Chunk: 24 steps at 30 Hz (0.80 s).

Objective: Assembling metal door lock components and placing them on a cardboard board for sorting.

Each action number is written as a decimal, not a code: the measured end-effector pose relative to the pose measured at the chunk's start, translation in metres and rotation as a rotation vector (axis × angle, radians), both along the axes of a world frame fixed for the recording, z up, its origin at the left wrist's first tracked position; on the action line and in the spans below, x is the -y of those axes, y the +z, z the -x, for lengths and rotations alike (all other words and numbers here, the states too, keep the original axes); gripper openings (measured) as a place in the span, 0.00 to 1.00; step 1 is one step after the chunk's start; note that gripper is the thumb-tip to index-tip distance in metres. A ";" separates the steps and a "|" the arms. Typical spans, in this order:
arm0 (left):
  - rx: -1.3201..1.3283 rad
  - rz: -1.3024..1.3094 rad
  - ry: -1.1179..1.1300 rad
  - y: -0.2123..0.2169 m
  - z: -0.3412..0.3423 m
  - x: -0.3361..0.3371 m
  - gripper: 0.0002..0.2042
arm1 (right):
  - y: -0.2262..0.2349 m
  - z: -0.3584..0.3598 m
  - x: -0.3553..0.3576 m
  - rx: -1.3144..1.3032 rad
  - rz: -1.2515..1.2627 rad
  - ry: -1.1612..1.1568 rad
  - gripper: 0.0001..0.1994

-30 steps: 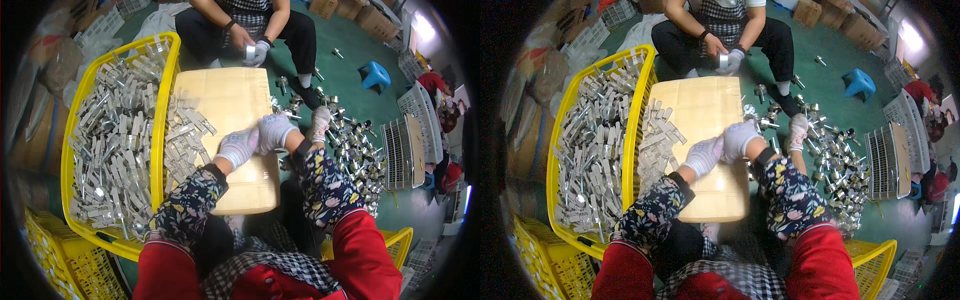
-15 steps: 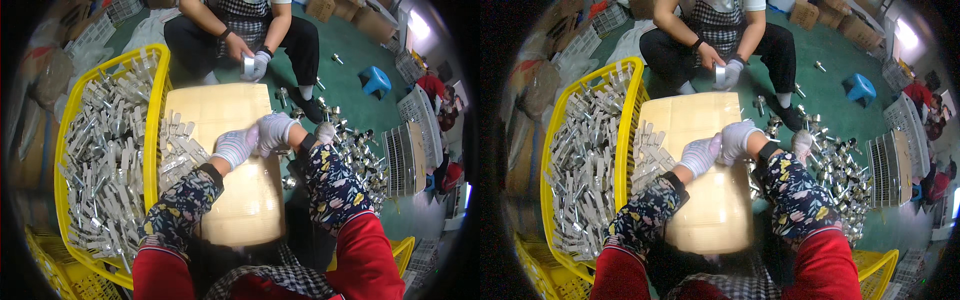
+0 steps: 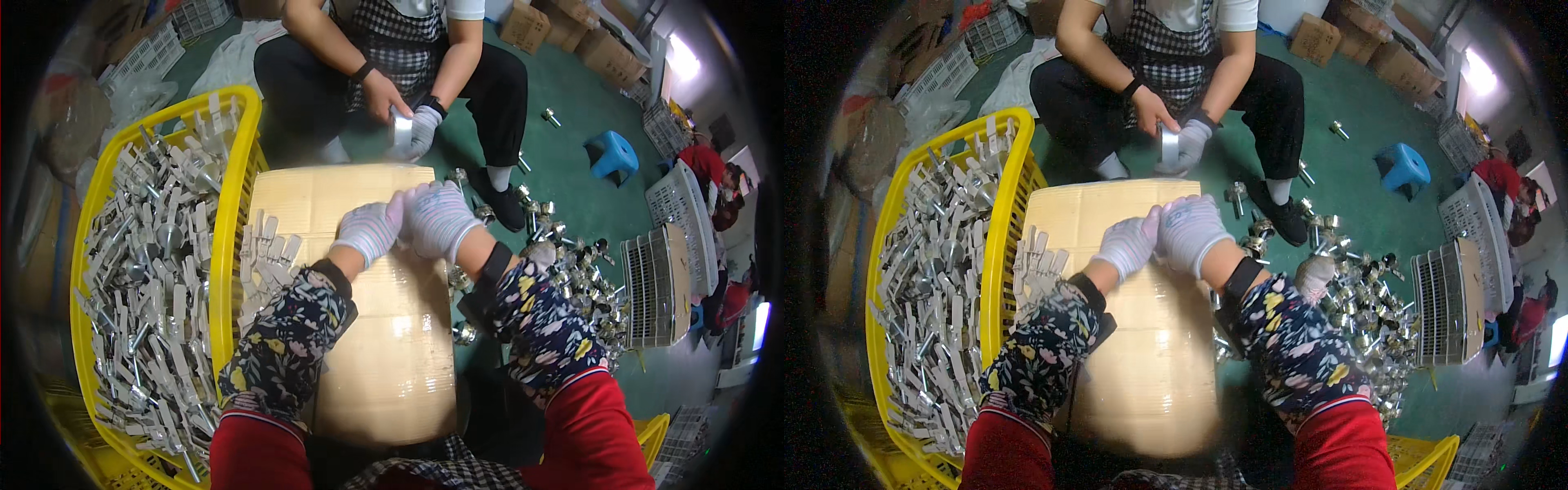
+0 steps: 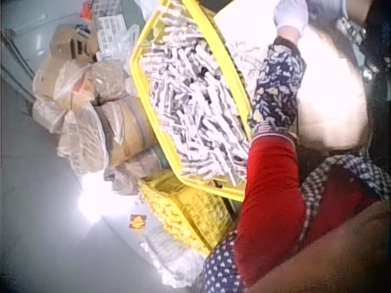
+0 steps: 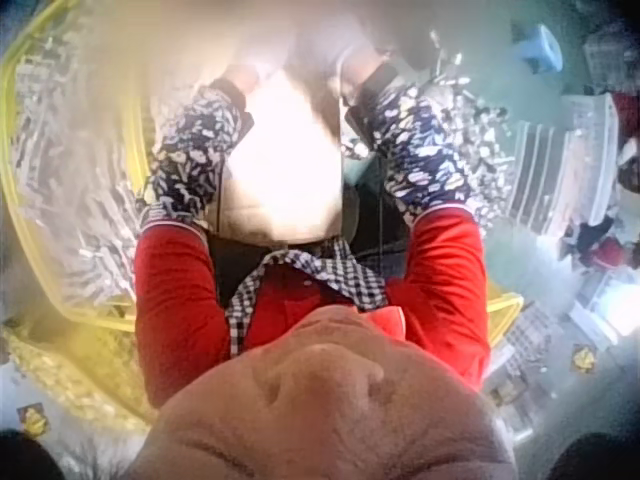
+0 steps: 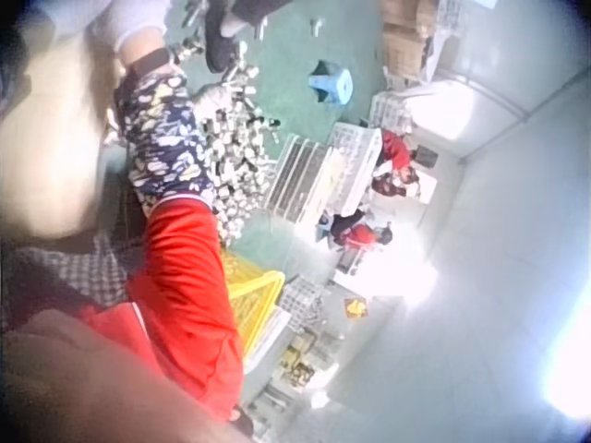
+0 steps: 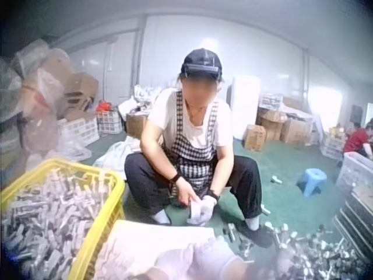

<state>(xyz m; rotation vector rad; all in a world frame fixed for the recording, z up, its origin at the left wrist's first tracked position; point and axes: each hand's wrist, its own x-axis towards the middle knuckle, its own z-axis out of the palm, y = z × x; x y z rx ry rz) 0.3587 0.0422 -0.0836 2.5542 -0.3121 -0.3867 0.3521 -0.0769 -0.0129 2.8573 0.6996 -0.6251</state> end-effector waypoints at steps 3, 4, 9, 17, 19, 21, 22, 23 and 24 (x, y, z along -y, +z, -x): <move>-0.106 -0.022 0.068 0.004 -0.015 0.000 0.32 | 0.003 -0.005 0.003 0.059 -0.064 -0.065 0.20; -0.110 -0.022 0.060 0.003 -0.011 0.000 0.32 | 0.003 -0.003 0.003 0.055 -0.063 -0.074 0.20; -0.303 -0.027 -0.011 -0.015 0.044 -0.001 0.33 | 0.005 0.045 0.007 -0.221 -0.058 -0.027 0.22; -0.766 0.265 0.174 -0.013 0.018 -0.003 0.25 | -0.043 0.075 0.011 0.628 -0.040 0.073 0.31; -0.288 0.149 0.017 -0.008 0.027 0.006 0.23 | -0.007 0.046 0.013 0.328 0.010 0.037 0.28; 0.124 0.041 -0.055 -0.007 0.033 0.011 0.18 | 0.007 0.010 0.013 -0.122 0.083 -0.026 0.27; 0.121 0.034 -0.047 -0.008 0.030 0.008 0.18 | 0.010 -0.003 0.014 -0.286 0.105 -0.038 0.29; 0.119 -0.034 -0.073 -0.008 0.023 0.006 0.18 | 0.006 -0.012 0.014 -0.354 0.106 -0.026 0.25; 0.118 -0.099 -0.101 -0.008 0.015 0.003 0.18 | 0.000 -0.008 0.012 -0.355 0.103 -0.020 0.25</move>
